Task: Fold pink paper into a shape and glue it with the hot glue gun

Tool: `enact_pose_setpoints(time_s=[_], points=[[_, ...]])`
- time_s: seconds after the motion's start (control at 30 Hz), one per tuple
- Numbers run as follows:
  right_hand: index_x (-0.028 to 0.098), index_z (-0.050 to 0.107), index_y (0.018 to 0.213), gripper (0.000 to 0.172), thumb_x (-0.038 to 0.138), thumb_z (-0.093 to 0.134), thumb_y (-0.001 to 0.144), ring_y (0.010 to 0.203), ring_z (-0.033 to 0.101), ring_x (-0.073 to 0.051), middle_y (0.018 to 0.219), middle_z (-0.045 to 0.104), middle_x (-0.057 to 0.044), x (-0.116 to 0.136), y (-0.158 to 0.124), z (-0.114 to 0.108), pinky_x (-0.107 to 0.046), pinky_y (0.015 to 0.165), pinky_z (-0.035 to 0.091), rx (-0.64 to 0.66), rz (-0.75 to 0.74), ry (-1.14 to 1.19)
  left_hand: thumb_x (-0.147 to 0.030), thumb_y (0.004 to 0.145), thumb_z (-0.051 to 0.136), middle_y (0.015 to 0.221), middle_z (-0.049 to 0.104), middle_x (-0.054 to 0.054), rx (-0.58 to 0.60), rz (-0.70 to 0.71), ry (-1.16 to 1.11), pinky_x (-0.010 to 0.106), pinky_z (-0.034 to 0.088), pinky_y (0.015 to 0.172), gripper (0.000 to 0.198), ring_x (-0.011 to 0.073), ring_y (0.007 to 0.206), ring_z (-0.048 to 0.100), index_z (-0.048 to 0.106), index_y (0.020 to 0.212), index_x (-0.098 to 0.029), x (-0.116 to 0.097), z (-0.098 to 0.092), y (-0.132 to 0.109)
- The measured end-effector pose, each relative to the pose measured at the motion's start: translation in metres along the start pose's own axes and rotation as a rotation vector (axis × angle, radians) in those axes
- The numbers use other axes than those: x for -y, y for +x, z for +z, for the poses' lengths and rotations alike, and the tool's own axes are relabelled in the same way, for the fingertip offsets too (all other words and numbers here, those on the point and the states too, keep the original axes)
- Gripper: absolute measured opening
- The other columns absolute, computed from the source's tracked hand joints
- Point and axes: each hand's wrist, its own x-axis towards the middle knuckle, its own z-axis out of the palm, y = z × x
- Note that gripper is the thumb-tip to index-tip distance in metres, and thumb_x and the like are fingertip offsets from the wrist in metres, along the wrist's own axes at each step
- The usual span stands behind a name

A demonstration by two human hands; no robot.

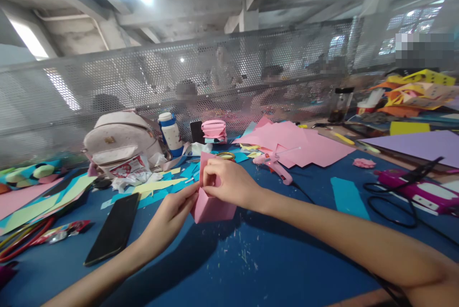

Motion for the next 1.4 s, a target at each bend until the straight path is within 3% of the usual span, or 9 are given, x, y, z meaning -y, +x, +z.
enact_pose_setpoints(time_s=[0.13, 0.27, 0.37, 0.5, 0.77, 1.13, 1.27, 1.4], points=[[0.02, 0.056, 0.084, 0.024, 0.003, 0.065, 0.069, 0.077, 0.052, -0.013, 0.088, 0.055, 0.001, 0.003, 0.0, -0.002, -0.025, 0.068, 0.043, -0.034, 0.003, -0.02, -0.028, 0.096, 0.042, 0.074, 0.068, 0.003, 0.018, -0.014, 0.037, 0.025, 0.041, 0.068, 0.038, 0.0183, 0.069, 0.056, 0.063, 0.126, -0.019, -0.001, 0.001, 0.0], [0.024, 0.058, 0.099, 0.031, 0.005, 0.065, 0.075, 0.09, 0.053, -0.016, 0.097, 0.054, 0.0, 0.002, 0.0, -0.003, -0.029, 0.08, 0.045, -0.021, -0.086, -0.019, -0.033, 0.096, 0.043, 0.082, 0.07, 0.005, 0.004, -0.047, 0.01, 0.026, 0.04, 0.068, 0.038, 0.0188, 0.071, 0.056, 0.066, 0.122, -0.018, -0.001, 0.003, 0.0], [0.023, 0.061, 0.091, 0.022, 0.006, 0.065, 0.078, 0.093, 0.054, -0.017, 0.092, 0.055, 0.0, 0.001, 0.0, -0.003, -0.031, 0.084, 0.044, -0.001, -0.114, 0.012, -0.038, 0.095, 0.046, 0.088, 0.071, 0.006, -0.005, -0.07, -0.096, 0.025, 0.04, 0.068, 0.038, 0.0182, 0.072, 0.055, 0.068, 0.118, -0.016, 0.0, 0.004, 0.002], [0.02, 0.061, 0.082, 0.017, 0.005, 0.067, 0.077, 0.087, 0.055, -0.016, 0.085, 0.059, 0.0, 0.003, 0.001, -0.004, -0.03, 0.079, 0.045, 0.006, -0.098, 0.069, -0.043, 0.093, 0.05, 0.082, 0.07, 0.006, 0.005, -0.097, -0.285, 0.024, 0.039, 0.064, 0.04, 0.018, 0.072, 0.054, 0.073, 0.107, -0.014, 0.002, 0.006, 0.005], [0.02, 0.064, 0.085, 0.007, 0.014, 0.066, 0.084, 0.083, 0.057, -0.014, 0.086, 0.06, 0.0, 0.004, 0.001, -0.003, -0.029, 0.076, 0.045, -0.035, -0.109, 0.083, -0.045, 0.089, 0.058, 0.075, 0.069, 0.003, -0.067, -0.157, -0.401, 0.023, 0.039, 0.066, 0.037, 0.0166, 0.072, 0.055, 0.076, 0.098, -0.013, 0.003, 0.004, 0.007], [0.019, 0.063, 0.077, 0.01, 0.012, 0.066, 0.083, 0.078, 0.058, -0.013, 0.079, 0.063, 0.002, 0.01, 0.0, -0.008, -0.026, 0.073, 0.043, -0.053, -0.121, 0.024, -0.041, 0.088, 0.063, 0.086, 0.073, 0.006, 0.017, -0.256, -0.781, 0.02, 0.042, 0.066, 0.033, 0.0123, 0.07, 0.059, 0.073, 0.106, -0.015, 0.004, 0.009, 0.007], [0.02, 0.066, 0.078, 0.009, 0.016, 0.065, 0.086, 0.078, 0.06, -0.014, 0.079, 0.067, 0.001, 0.012, -0.004, -0.006, -0.028, 0.074, 0.044, -0.092, -0.155, -0.007, -0.043, 0.087, 0.063, 0.089, 0.074, 0.007, 0.01, -0.236, -0.763, 0.021, 0.044, 0.068, 0.035, 0.0139, 0.072, 0.061, 0.073, 0.108, -0.016, 0.004, 0.009, 0.006], [0.021, 0.067, 0.079, 0.005, 0.019, 0.068, 0.084, 0.08, 0.061, -0.015, 0.081, 0.069, 0.001, 0.013, -0.007, -0.004, -0.028, 0.073, 0.045, -0.122, -0.083, -0.04, -0.042, 0.088, 0.062, 0.093, 0.075, 0.007, -0.003, -0.19, -0.66, 0.024, 0.046, 0.075, 0.035, 0.018, 0.081, 0.064, 0.073, 0.109, -0.016, 0.002, 0.006, 0.006]])
